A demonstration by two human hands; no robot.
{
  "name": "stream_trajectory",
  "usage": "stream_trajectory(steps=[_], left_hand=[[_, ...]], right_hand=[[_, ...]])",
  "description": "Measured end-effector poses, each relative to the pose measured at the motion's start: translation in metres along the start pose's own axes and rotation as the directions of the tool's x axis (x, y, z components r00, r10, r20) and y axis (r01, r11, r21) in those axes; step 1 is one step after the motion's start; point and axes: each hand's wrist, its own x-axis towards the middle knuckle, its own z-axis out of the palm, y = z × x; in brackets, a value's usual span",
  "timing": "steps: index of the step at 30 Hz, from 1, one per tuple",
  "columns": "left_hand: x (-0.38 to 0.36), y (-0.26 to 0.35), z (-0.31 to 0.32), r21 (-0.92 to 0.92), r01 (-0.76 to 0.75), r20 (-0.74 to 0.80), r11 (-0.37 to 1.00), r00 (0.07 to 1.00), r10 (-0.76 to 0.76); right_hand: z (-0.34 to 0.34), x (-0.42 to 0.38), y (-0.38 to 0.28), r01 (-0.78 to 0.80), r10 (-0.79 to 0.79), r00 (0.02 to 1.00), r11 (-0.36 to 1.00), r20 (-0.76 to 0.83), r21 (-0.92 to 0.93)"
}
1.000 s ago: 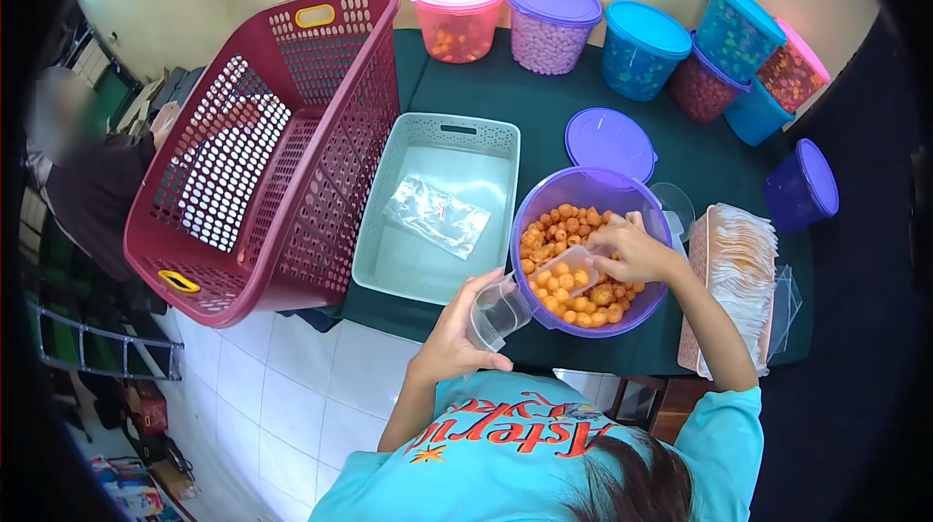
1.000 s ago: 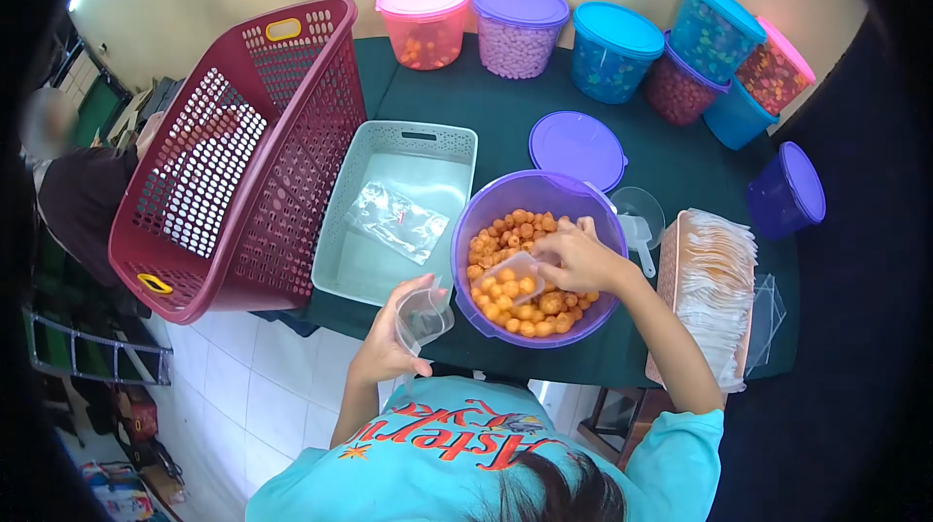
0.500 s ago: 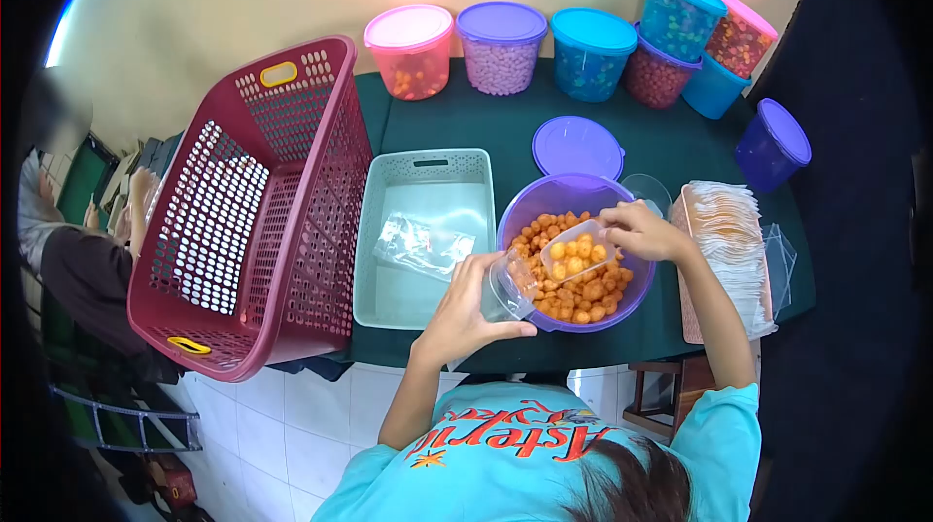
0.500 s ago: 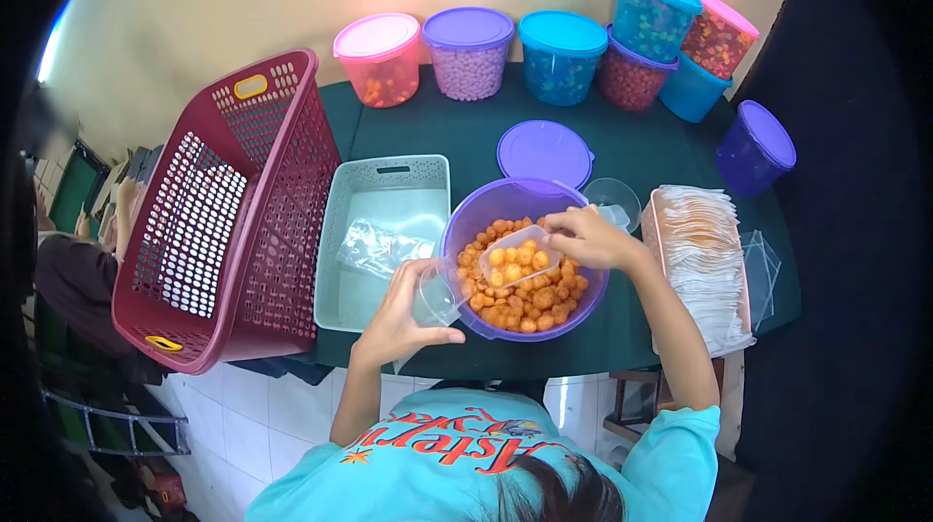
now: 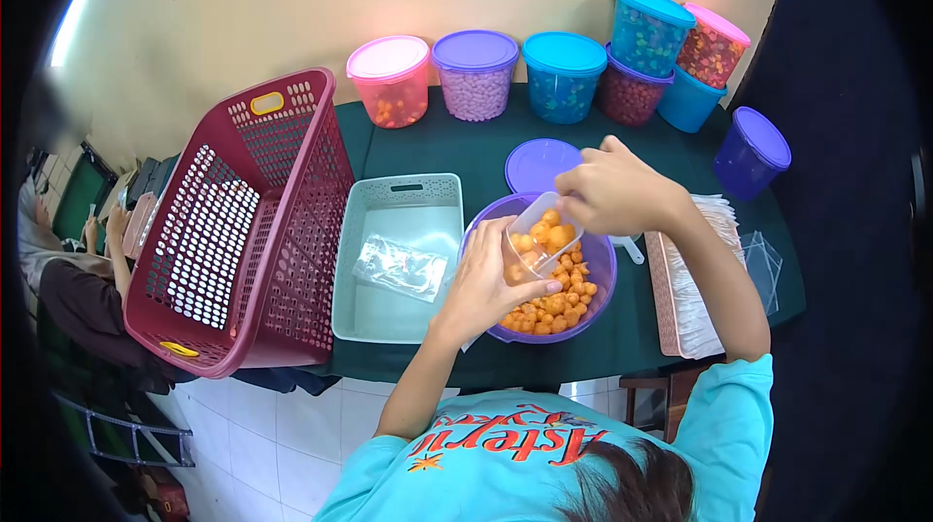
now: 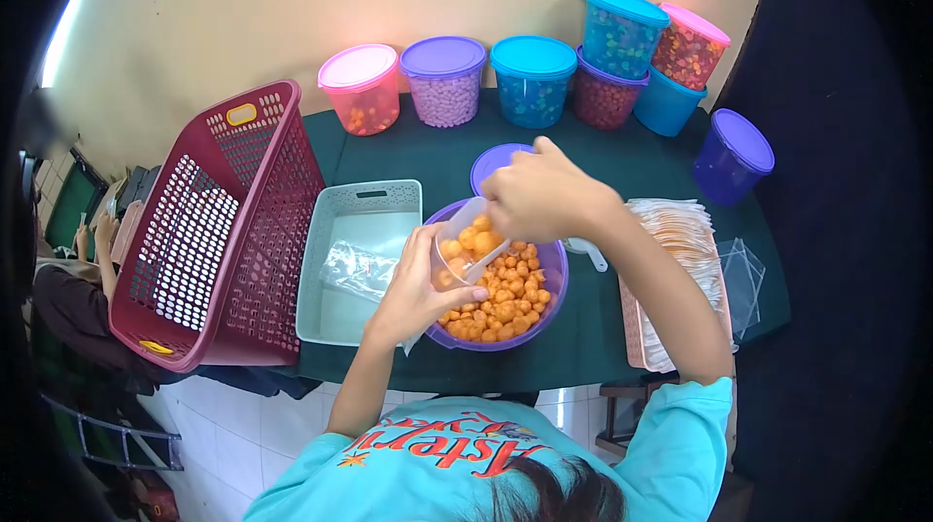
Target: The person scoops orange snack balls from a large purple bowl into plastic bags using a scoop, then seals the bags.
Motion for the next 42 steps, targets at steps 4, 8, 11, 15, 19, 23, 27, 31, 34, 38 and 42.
stream_trajectory(steps=[4,8,11,15,19,23,27,31,34,38,42], left_hand=[[0.010,0.012,0.010,-0.028,0.008,-0.077,1.000,0.997,-0.010],[0.015,0.017,0.016,-0.012,-0.063,-0.178,0.998,0.982,0.060],[0.019,0.023,0.019,-0.082,-0.079,-0.244,0.994,0.968,0.057],[0.023,0.028,0.017,-0.085,-0.095,-0.324,0.992,0.944,0.063],[0.026,0.030,0.012,-0.078,-0.114,-0.344,0.990,0.935,0.080],[0.029,0.032,0.013,-0.041,-0.137,-0.398,0.990,0.911,0.110],[0.028,0.023,0.011,-0.234,-0.038,-0.373,0.971,0.926,-0.053],[0.027,0.012,0.007,-0.124,-0.175,-0.430,0.977,0.897,0.106],[0.025,0.001,-0.003,-0.239,-0.212,-0.401,0.948,0.910,0.103],[0.014,-0.014,-0.032,-0.670,-0.307,-0.390,0.676,0.920,0.030],[-0.006,-0.015,-0.051,-0.791,-0.289,-0.359,0.539,0.933,-0.027]], right_hand=[[-0.006,0.001,-0.019,0.088,-0.136,0.981,0.950,-0.141,-0.301],[-0.020,-0.002,-0.031,0.126,-0.225,0.961,0.874,-0.161,-0.469],[-0.027,-0.003,-0.036,0.159,-0.277,0.946,0.850,-0.169,-0.503],[-0.037,-0.003,-0.038,0.201,-0.345,0.920,0.824,-0.187,-0.530],[-0.046,-0.006,-0.039,0.191,-0.381,0.898,0.787,-0.219,-0.587],[-0.055,-0.003,-0.052,0.137,-0.318,0.930,0.765,-0.184,-0.630],[-0.060,-0.006,-0.059,0.038,-0.286,0.921,0.741,-0.264,-0.671],[-0.065,-0.013,-0.049,-0.018,-0.340,0.843,0.757,-0.418,-0.653],[-0.070,-0.023,-0.030,0.009,-0.394,0.763,0.799,-0.513,-0.601],[-0.069,-0.035,-0.022,-0.137,-0.204,0.698,0.903,-0.687,-0.407],[0.002,-0.014,-0.012,-0.126,-0.067,0.948,0.816,-0.310,-0.564]])
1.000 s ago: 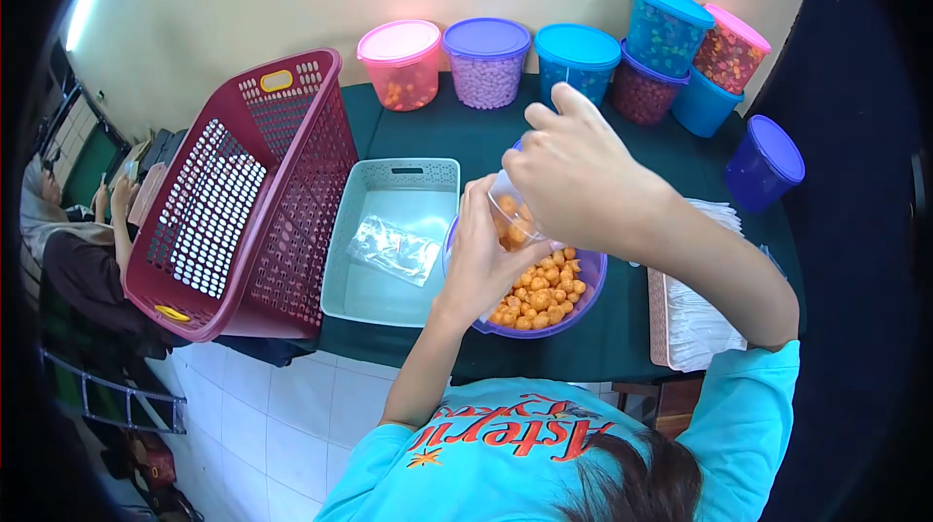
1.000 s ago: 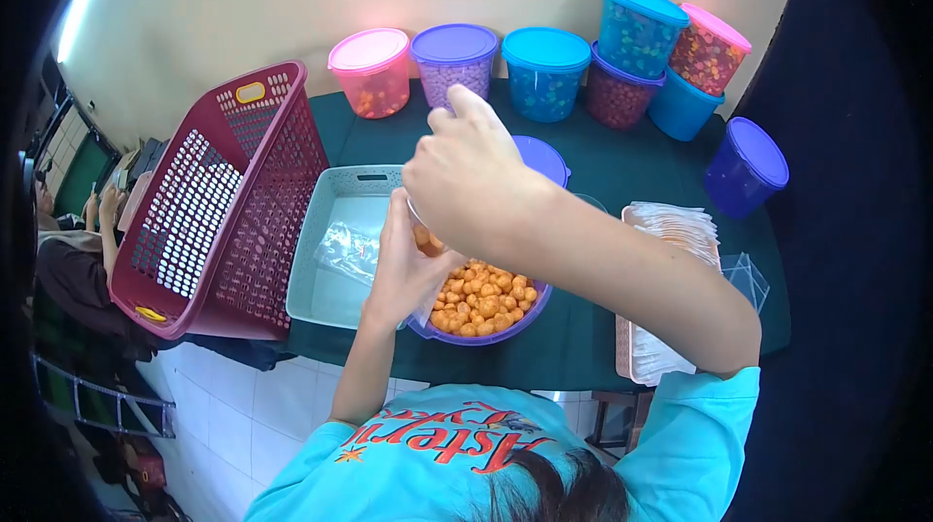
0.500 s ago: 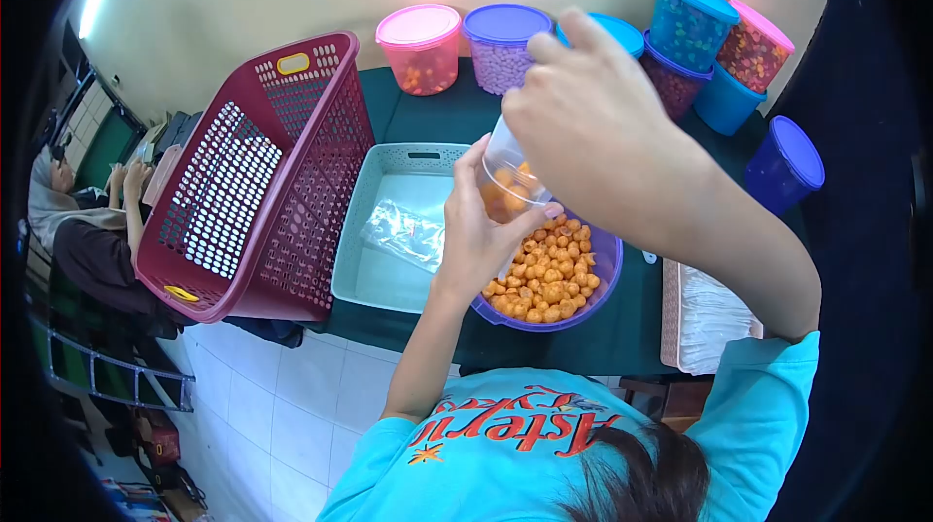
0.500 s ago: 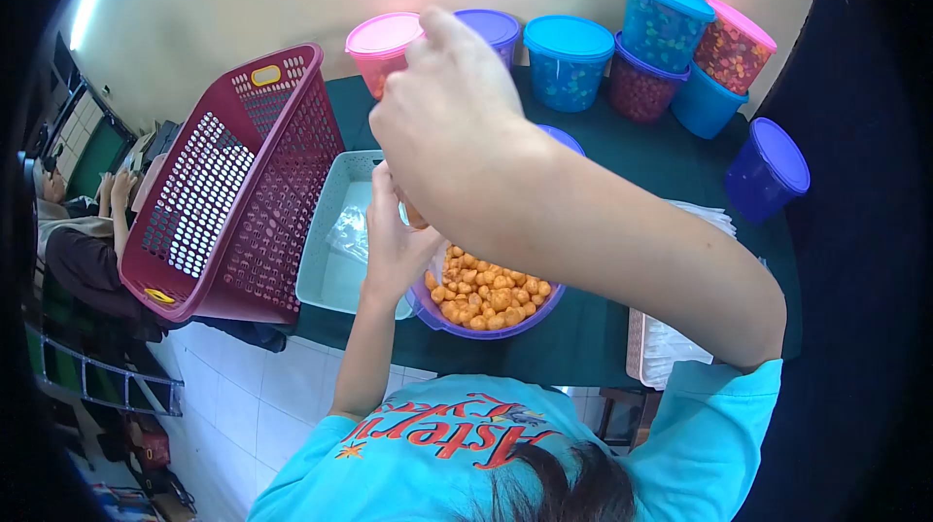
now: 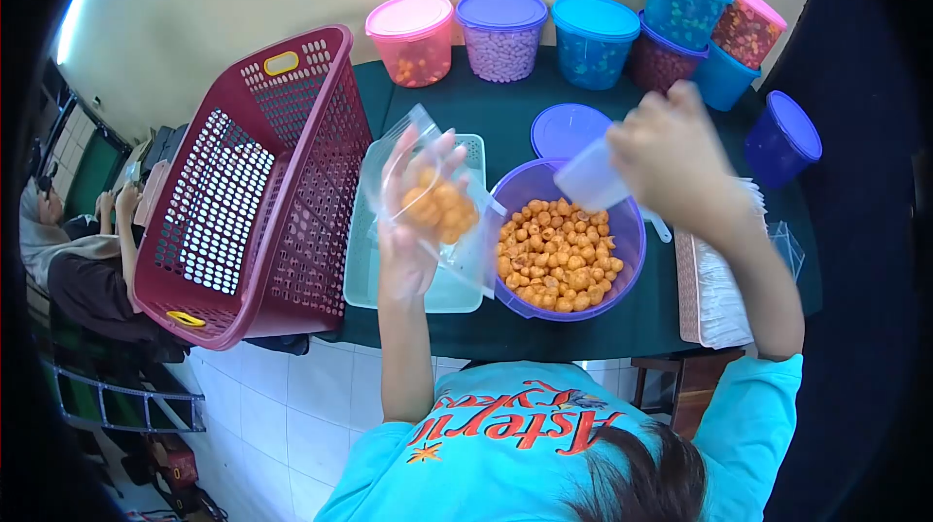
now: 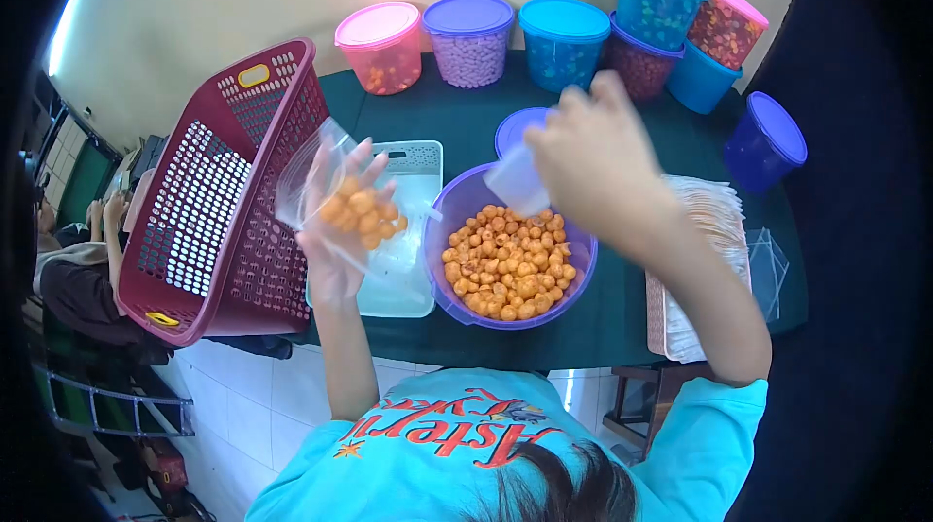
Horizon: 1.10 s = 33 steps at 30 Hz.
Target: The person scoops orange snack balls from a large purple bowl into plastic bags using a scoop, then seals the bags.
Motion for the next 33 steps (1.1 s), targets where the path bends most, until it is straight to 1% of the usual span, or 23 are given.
stream_trajectory(steps=[1,2,4,5,6,8,10,11,12,13,14,15,16,18,20,21,23,24,25,28,30,31,33], left_hand=[[-0.005,0.001,0.000,0.051,-0.017,-0.033,0.999,0.999,0.019],[-0.011,0.000,-0.010,0.049,-0.011,-0.028,0.999,1.000,0.012],[-0.026,-0.004,-0.036,-0.136,0.136,-0.067,0.981,0.987,-0.146],[-0.031,0.001,-0.035,-0.079,0.175,-0.171,0.981,0.968,-0.186],[-0.036,-0.002,-0.040,-0.082,0.183,-0.169,0.980,0.966,-0.194],[-0.043,-0.014,-0.052,-0.160,0.186,-0.168,0.969,0.963,-0.213],[-0.047,-0.016,-0.055,-0.178,0.209,-0.197,0.962,0.950,-0.243],[-0.050,-0.015,-0.057,-0.135,0.211,-0.159,0.968,0.960,-0.231],[-0.052,-0.014,-0.058,-0.093,0.211,-0.119,0.973,0.968,-0.222],[-0.054,-0.013,-0.056,-0.098,0.217,-0.119,0.971,0.966,-0.227],[-0.056,-0.010,-0.054,-0.108,0.249,-0.049,0.963,0.966,-0.255],[-0.057,-0.009,-0.053,-0.116,0.278,0.021,0.954,0.960,-0.278],[-0.060,-0.010,-0.052,-0.119,0.276,0.018,0.954,0.961,-0.276],[-0.065,-0.013,-0.048,-0.168,0.382,0.022,0.909,0.923,-0.384],[-0.073,-0.019,-0.047,-0.191,0.392,-0.002,0.900,0.916,-0.400],[-0.076,-0.022,-0.047,-0.160,0.417,0.011,0.895,0.907,-0.421],[-0.082,-0.026,-0.044,-0.131,0.439,0.018,0.889,0.898,-0.440],[-0.084,-0.028,-0.041,-0.061,0.455,-0.011,0.888,0.890,-0.457],[-0.086,-0.029,-0.039,0.010,0.470,-0.043,0.883,0.882,-0.469],[-0.095,-0.034,-0.041,0.001,0.451,-0.018,0.892,0.892,-0.451],[-0.098,-0.034,-0.037,0.025,0.445,-0.050,0.895,0.895,-0.443],[-0.100,-0.034,-0.035,0.049,0.443,-0.072,0.895,0.895,-0.439],[-0.103,-0.036,-0.025,0.020,0.411,-0.137,0.912,0.904,-0.405]], right_hand=[[0.033,-0.002,-0.011,0.024,-0.025,1.000,0.999,0.018,0.038],[0.067,-0.006,-0.020,0.046,-0.049,0.998,0.996,0.033,0.077],[0.113,-0.013,-0.036,0.040,-0.039,0.999,0.997,-0.030,0.059],[0.127,-0.017,-0.042,0.035,-0.034,0.999,0.998,-0.024,0.061],[0.134,-0.019,-0.047,0.014,-0.013,1.000,0.994,-0.013,0.109],[0.141,-0.024,-0.046,-0.010,0.010,1.000,0.988,0.005,0.156],[0.130,-0.028,-0.040,-0.007,-0.032,0.993,0.950,0.118,0.312],[0.122,-0.029,-0.034,-0.016,-0.067,0.980,0.912,0.186,0.411],[0.124,-0.031,-0.034,-0.019,-0.067,0.979,0.911,0.193,0.411],[0.125,-0.034,-0.035,-0.019,-0.054,0.986,0.904,0.157,0.428],[0.127,-0.035,-0.035,-0.017,-0.041,0.992,0.896,0.119,0.444],[0.128,-0.036,-0.036,-0.016,-0.043,0.991,0.897,0.123,0.442],[0.128,-0.035,-0.037,-0.045,-0.028,0.988,0.892,0.153,0.449],[0.130,-0.033,-0.042,-0.070,-0.017,0.983,0.887,0.183,0.456],[0.132,-0.030,-0.052,-0.019,-0.012,0.997,0.911,0.074,0.412],[0.134,-0.028,-0.058,-0.018,-0.014,0.997,0.912,0.075,0.411],[0.139,-0.024,-0.068,0.016,-0.007,1.000,0.923,-0.025,0.385],[0.141,-0.022,-0.070,0.022,-0.013,1.000,0.922,-0.026,0.386],[0.142,-0.020,-0.072,0.060,-0.058,0.998,0.911,-0.018,0.407],[0.135,-0.012,-0.062,0.124,-0.145,0.989,0.868,0.006,0.481],[0.129,-0.011,-0.049,0.105,-0.247,0.955,0.801,0.165,0.590],[0.133,-0.012,-0.046,0.083,-0.234,0.961,0.747,0.145,0.660],[0.150,-0.015,-0.052,0.089,-0.241,0.962,0.722,0.129,0.686]])
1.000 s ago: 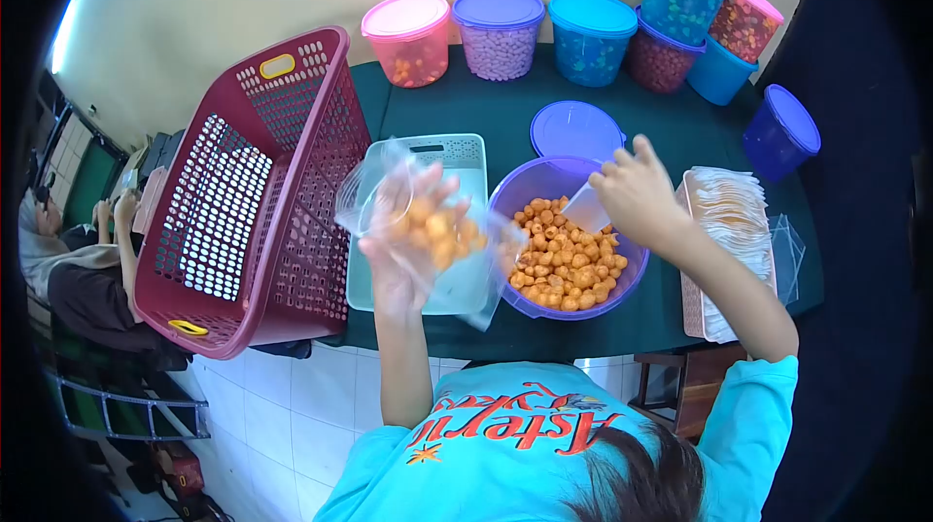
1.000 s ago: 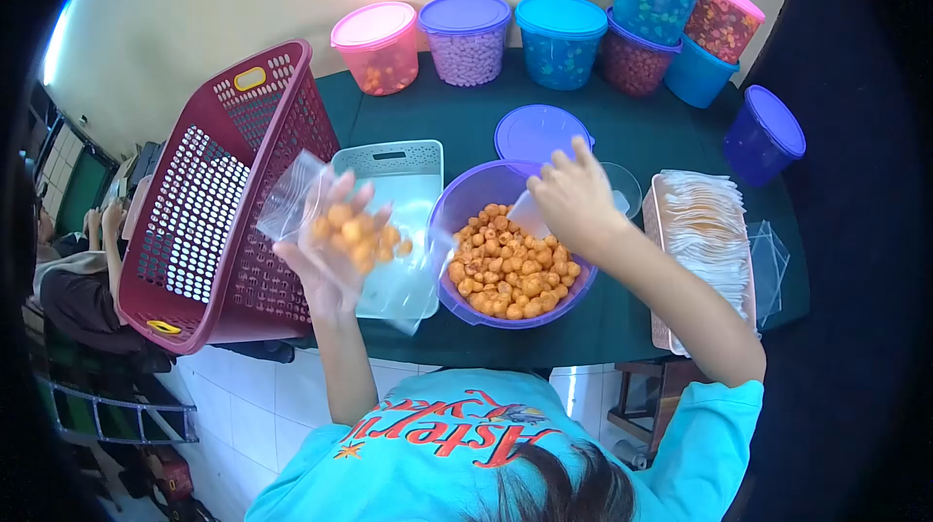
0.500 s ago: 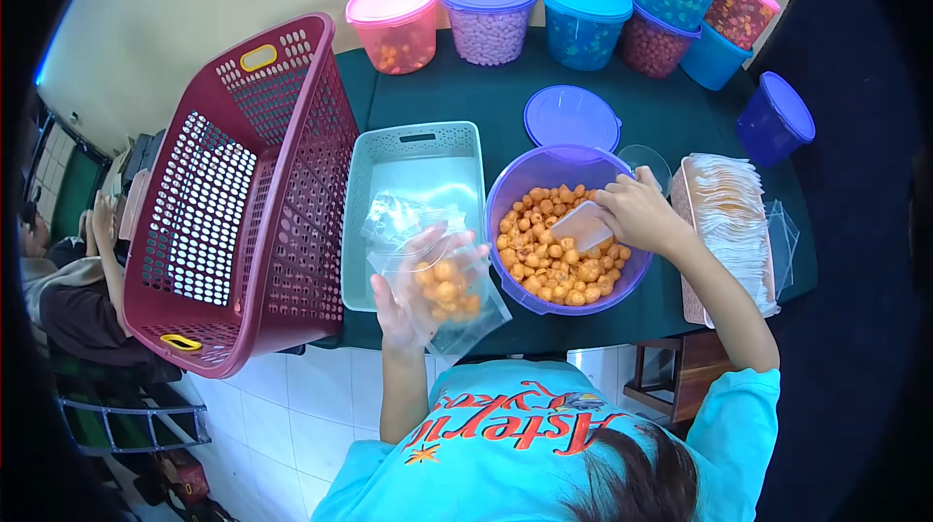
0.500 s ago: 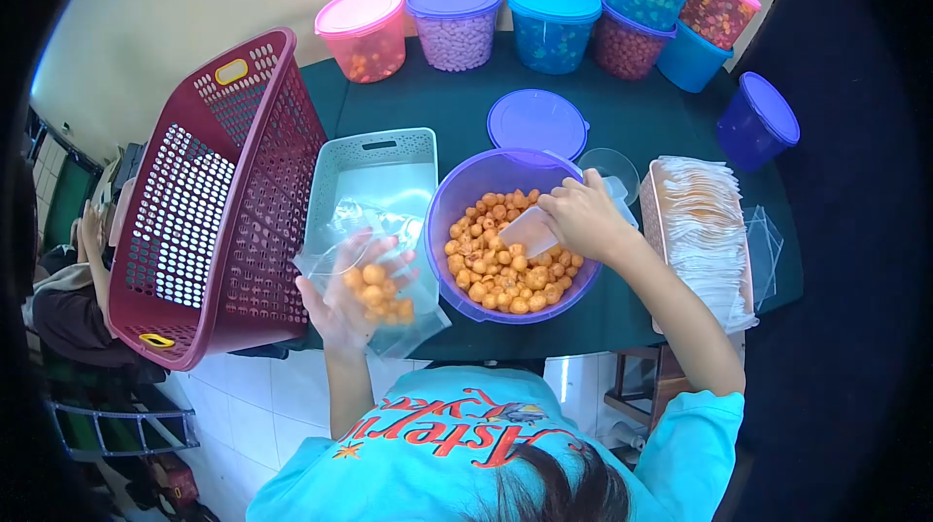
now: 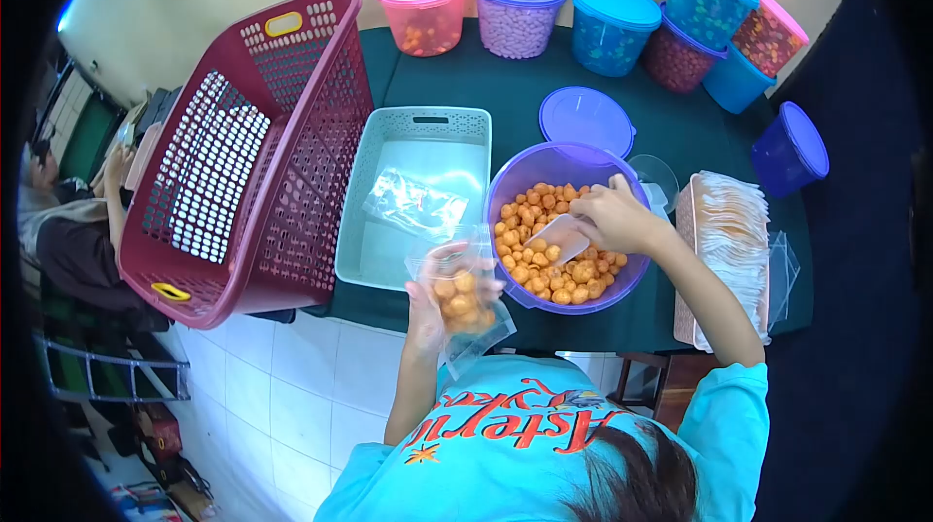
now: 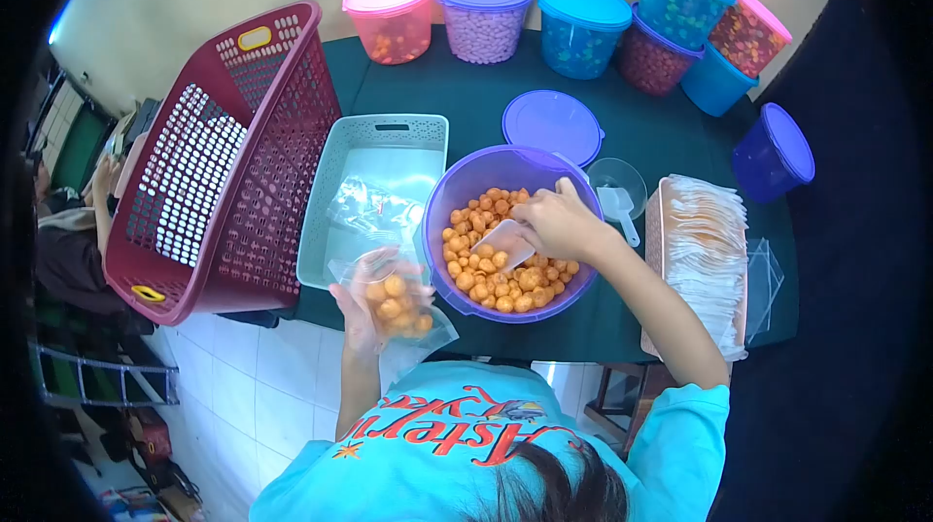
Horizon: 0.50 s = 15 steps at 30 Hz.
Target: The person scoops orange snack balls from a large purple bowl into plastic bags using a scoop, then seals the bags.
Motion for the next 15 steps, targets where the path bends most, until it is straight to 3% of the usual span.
stream_trajectory(steps=[2,4,5,7,11,15], left_hand=[[-0.002,0.000,0.009,-0.030,-0.037,-0.063,0.999,0.997,0.035],[-0.005,0.003,0.015,-0.018,-0.038,-0.073,0.999,0.997,0.036],[-0.007,0.002,0.015,-0.015,-0.044,-0.084,0.999,0.996,0.042],[-0.010,-0.001,0.014,-0.075,-0.039,-0.079,0.996,0.996,0.033],[-0.016,0.000,0.014,-0.010,-0.002,-0.143,1.000,0.990,0.001],[-0.022,-0.002,0.010,-0.047,-0.022,-0.055,0.999,0.998,0.020]], right_hand=[[0.008,0.002,0.003,0.015,-0.014,1.000,0.999,-0.011,0.033],[0.005,0.007,0.000,-0.062,0.046,0.985,0.994,0.168,0.088],[0.001,0.009,0.001,-0.049,0.034,0.985,0.995,0.169,0.090],[-0.008,0.011,0.007,-0.121,0.044,0.951,0.963,0.306,0.240],[-0.001,0.014,0.013,-0.106,-0.012,0.951,0.927,0.310,0.361],[0.005,0.017,0.025,-0.098,-0.034,0.960,0.890,0.277,0.445]])
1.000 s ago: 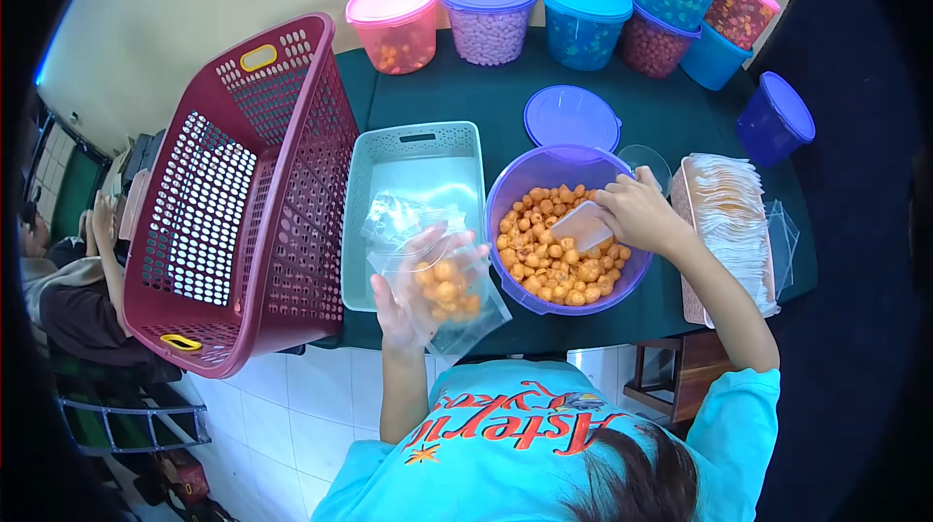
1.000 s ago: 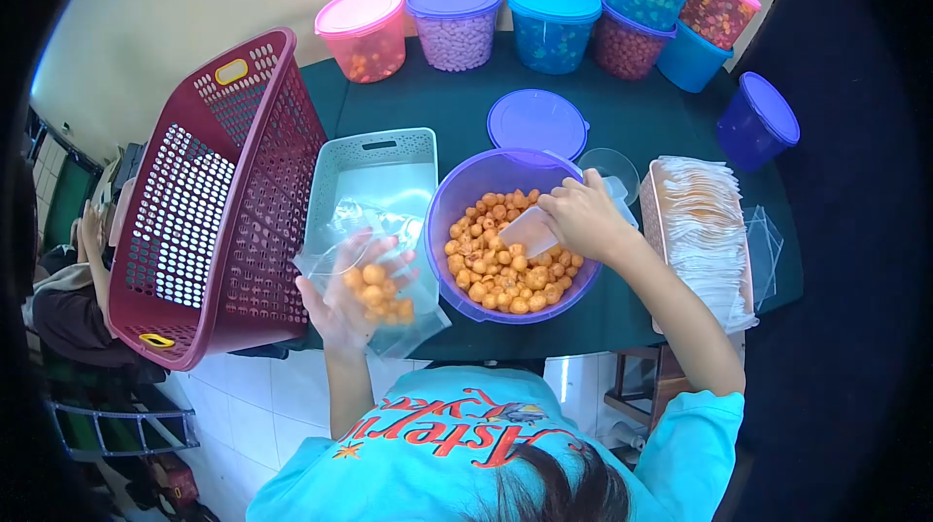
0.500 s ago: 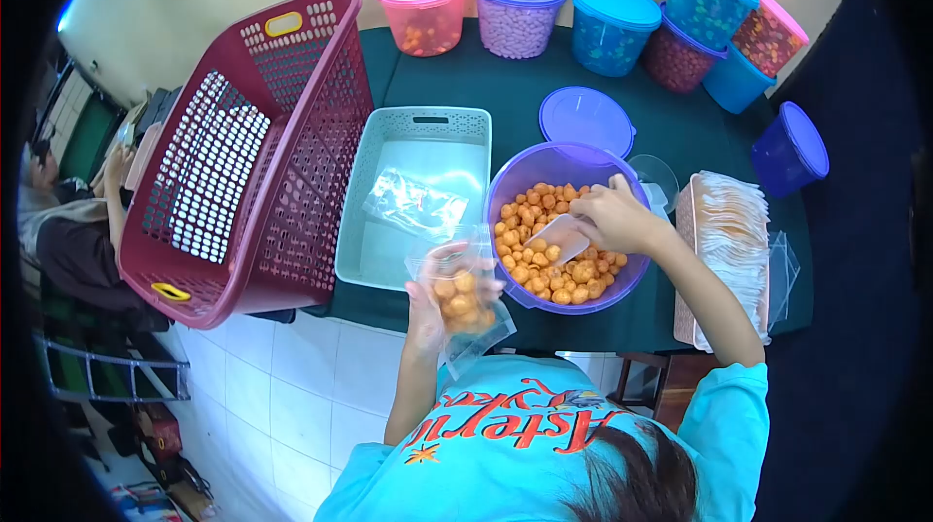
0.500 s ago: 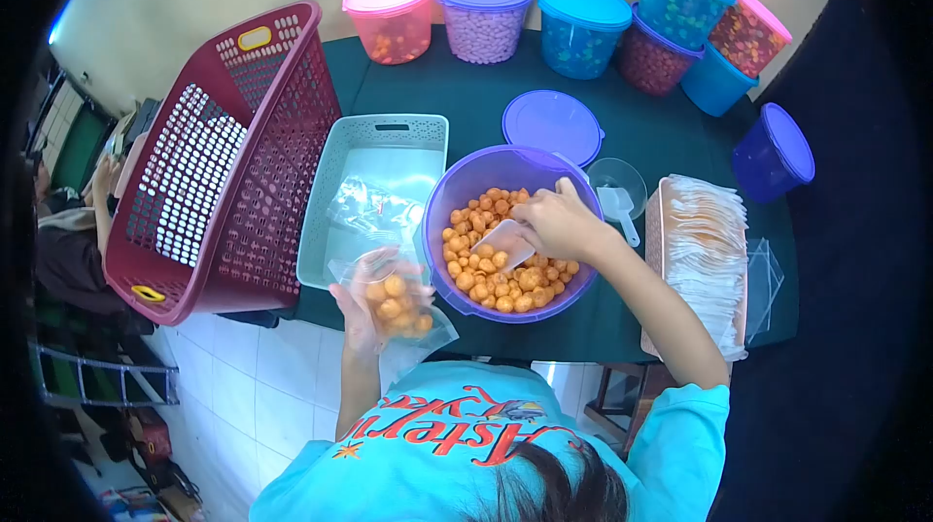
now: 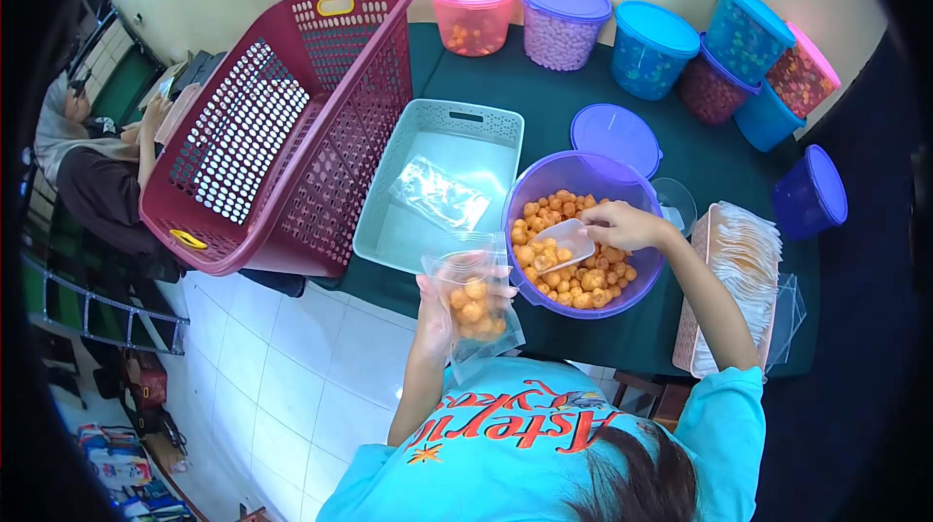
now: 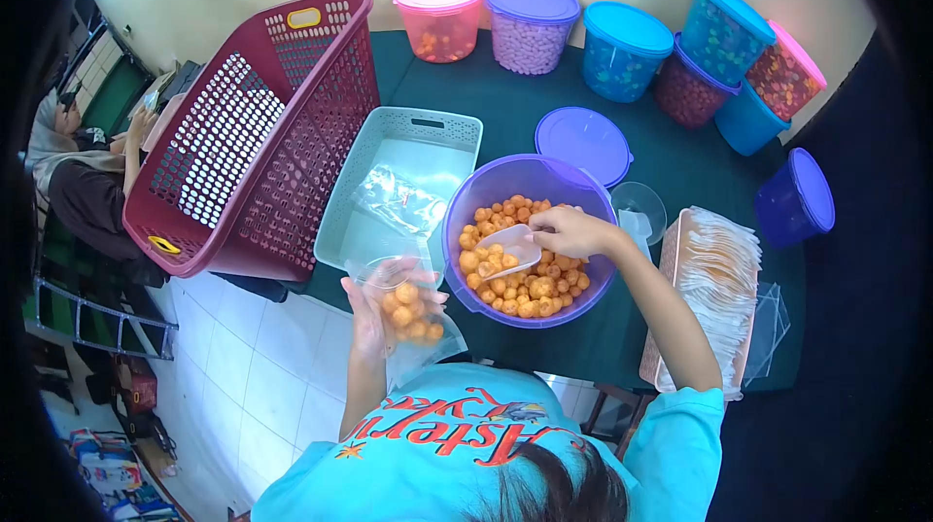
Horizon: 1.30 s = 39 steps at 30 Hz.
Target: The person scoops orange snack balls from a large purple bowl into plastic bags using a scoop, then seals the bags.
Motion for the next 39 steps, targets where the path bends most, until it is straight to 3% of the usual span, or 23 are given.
stream_trajectory(steps=[2,5,7,11,14,16,18,19,21,22,24,28,29,30,32,33,35,37,38,39], left_hand=[[0.000,0.003,0.001,-0.017,-0.012,0.008,1.000,1.000,0.012],[0.003,0.008,0.002,-0.095,0.012,0.027,0.995,1.000,-0.009],[0.008,0.009,0.000,-0.259,0.141,0.127,0.956,0.986,-0.111],[0.022,0.009,0.008,-0.103,0.280,0.301,0.955,0.923,-0.238],[0.027,0.012,0.025,0.045,0.307,0.299,0.951,0.904,-0.306],[0.033,0.010,0.027,0.021,0.313,0.359,0.950,0.884,-0.299],[0.038,0.010,0.027,-0.045,0.322,0.481,0.946,0.836,-0.262],[0.041,0.009,0.026,-0.036,0.332,0.494,0.942,0.826,-0.272],[0.046,0.006,0.023,0.043,0.326,0.508,0.944,0.807,-0.302],[0.047,0.006,0.022,0.050,0.338,0.516,0.940,0.797,-0.314],[0.050,0.006,0.021,0.048,0.314,0.522,0.948,0.802,-0.291],[0.053,0.004,0.015,0.125,0.284,0.506,0.951,0.806,-0.307],[0.055,0.005,0.013,0.061,0.305,0.541,0.951,0.790,-0.288],[0.056,0.006,0.011,-0.002,0.325,0.573,0.946,0.776,-0.265],[0.058,0.006,0.008,-0.026,0.330,0.570,0.944,0.780,-0.258],[0.058,0.006,0.007,-0.049,0.333,0.563,0.942,0.788,-0.249],[0.058,0.008,0.008,-0.082,0.309,0.579,0.948,0.788,-0.207],[0.060,0.012,0.013,-0.114,0.279,0.591,0.953,0.790,-0.161],[0.063,0.015,0.017,-0.050,0.151,0.587,0.987,0.804,-0.093],[0.065,0.017,0.020,0.016,0.018,0.588,1.000,0.809,-0.024]], right_hand=[[-0.011,-0.002,-0.006,-0.060,0.057,0.998,0.994,0.037,0.090],[-0.023,-0.009,-0.010,-0.008,0.007,1.000,0.989,0.003,0.147],[-0.035,-0.015,-0.019,0.056,-0.046,0.997,0.979,-0.056,0.194],[-0.074,-0.031,-0.046,0.041,-0.011,0.994,0.964,-0.113,0.262],[-0.098,-0.040,-0.071,0.106,-0.083,0.973,0.989,-0.214,0.101],[-0.105,-0.047,-0.099,0.076,-0.068,0.970,0.997,-0.233,0.026],[-0.101,-0.051,-0.123,0.140,-0.241,0.938,0.921,-0.250,-0.363],[-0.097,-0.052,-0.138,0.124,-0.228,0.937,0.926,-0.265,-0.358],[-0.086,-0.052,-0.166,0.138,-0.273,0.952,0.787,-0.138,-0.602],[-0.077,-0.052,-0.174,0.125,-0.262,0.954,0.794,-0.149,-0.595],[-0.063,-0.052,-0.184,0.080,-0.378,0.905,0.601,-0.194,-0.796],[-0.082,-0.066,-0.188,-0.028,-0.318,0.893,0.668,-0.320,-0.744],[-0.088,-0.071,-0.179,-0.015,-0.384,0.841,0.687,-0.381,-0.727],[-0.094,-0.078,-0.178,-0.087,-0.280,0.861,0.742,-0.425,-0.664],[-0.094,-0.084,-0.155,-0.192,-0.192,0.811,0.806,-0.553,-0.560],[-0.091,-0.086,-0.143,-0.193,-0.189,0.813,0.805,-0.551,-0.561],[-0.082,-0.087,-0.119,-0.341,0.063,0.824,0.849,-0.563,-0.403],[-0.065,-0.081,-0.092,-0.375,0.170,0.843,0.866,-0.511,-0.332],[-0.056,-0.077,-0.081,-0.393,0.219,0.855,0.866,-0.471,-0.310],[-0.040,-0.073,-0.071,-0.367,0.124,0.814,0.867,-0.567,-0.338]])
